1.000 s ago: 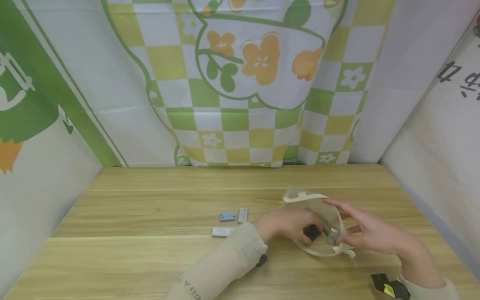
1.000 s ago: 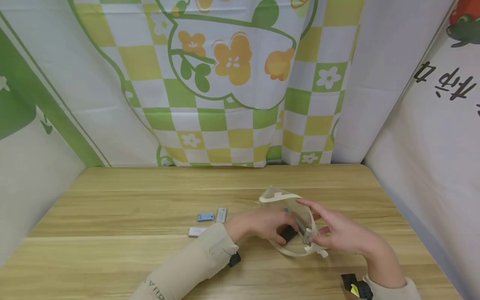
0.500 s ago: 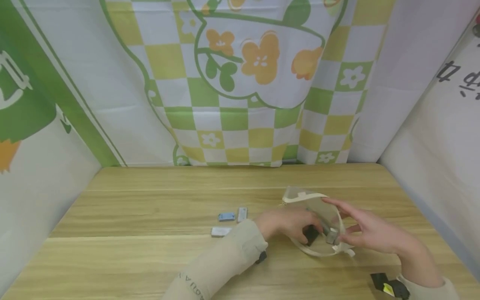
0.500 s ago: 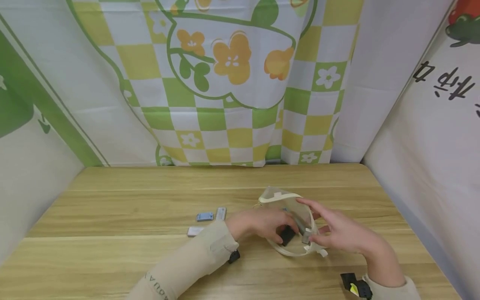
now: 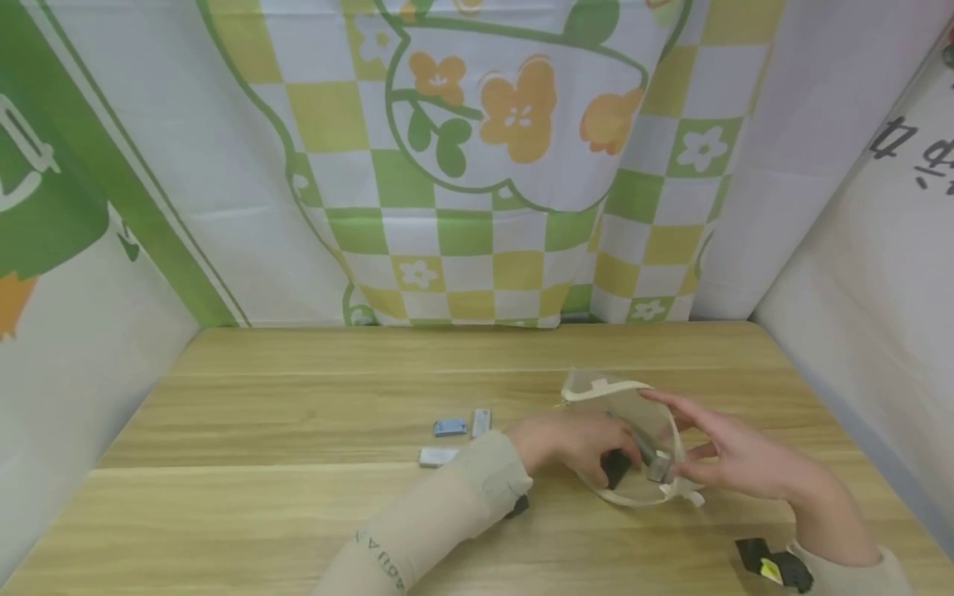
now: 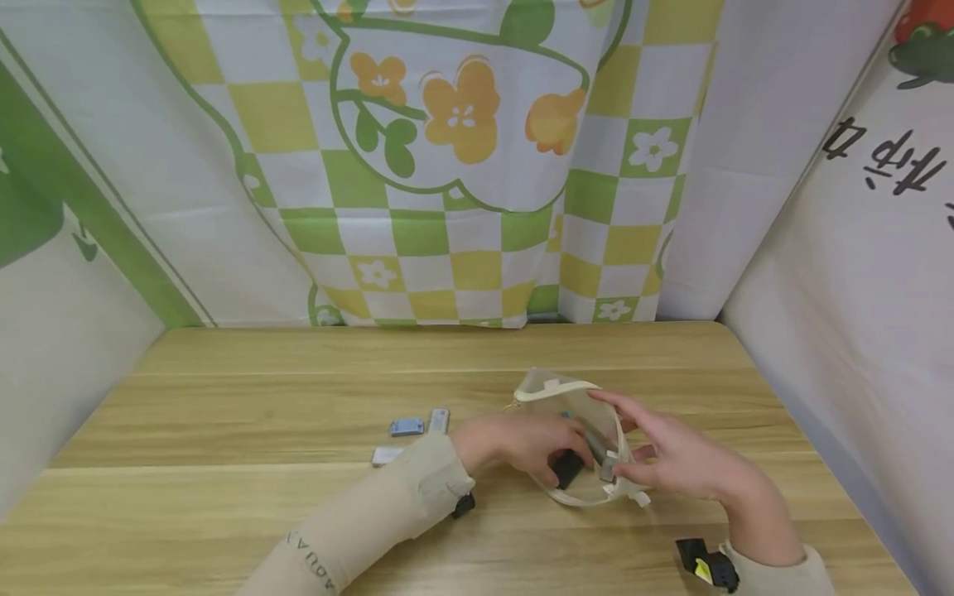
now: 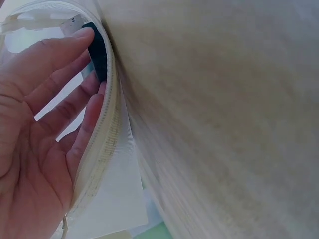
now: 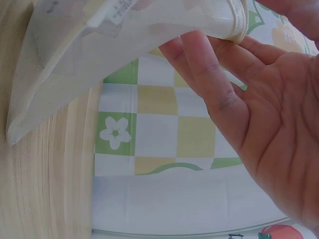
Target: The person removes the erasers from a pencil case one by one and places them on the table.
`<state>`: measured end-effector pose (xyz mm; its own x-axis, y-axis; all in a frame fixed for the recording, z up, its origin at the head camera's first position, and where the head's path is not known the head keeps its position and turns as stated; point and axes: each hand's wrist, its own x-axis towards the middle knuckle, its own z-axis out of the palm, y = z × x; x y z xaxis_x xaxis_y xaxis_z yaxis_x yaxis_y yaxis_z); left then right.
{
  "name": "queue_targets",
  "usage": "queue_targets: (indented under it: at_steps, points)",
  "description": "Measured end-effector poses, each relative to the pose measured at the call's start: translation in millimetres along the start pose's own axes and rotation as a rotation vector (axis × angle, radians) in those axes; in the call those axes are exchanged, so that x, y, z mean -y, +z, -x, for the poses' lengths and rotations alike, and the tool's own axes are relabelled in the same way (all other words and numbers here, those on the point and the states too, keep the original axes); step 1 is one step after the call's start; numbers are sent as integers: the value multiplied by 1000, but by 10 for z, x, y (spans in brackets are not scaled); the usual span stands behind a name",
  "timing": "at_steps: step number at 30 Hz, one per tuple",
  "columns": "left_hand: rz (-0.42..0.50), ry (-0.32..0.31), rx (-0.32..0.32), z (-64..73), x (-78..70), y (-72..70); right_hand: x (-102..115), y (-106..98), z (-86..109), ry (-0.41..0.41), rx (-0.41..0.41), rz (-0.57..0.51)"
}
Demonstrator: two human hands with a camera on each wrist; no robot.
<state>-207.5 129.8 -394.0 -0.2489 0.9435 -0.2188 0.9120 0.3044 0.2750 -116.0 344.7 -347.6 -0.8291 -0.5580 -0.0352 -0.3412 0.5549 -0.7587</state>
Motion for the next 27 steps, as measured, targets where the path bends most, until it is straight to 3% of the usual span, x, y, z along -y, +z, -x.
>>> queue_targets:
  at_steps: [9, 20, 27]
  points:
    - [18, 6, 6, 6, -11, -8, 9, -2, -5, 2, 4, -10]
    - [78, -37, 4, 64, -47, -22, 11, -6, -1, 16, 3, -8]
    - [84, -6, -22, 94, -51, -47, -2, -6, 5, 13, -8, 11]
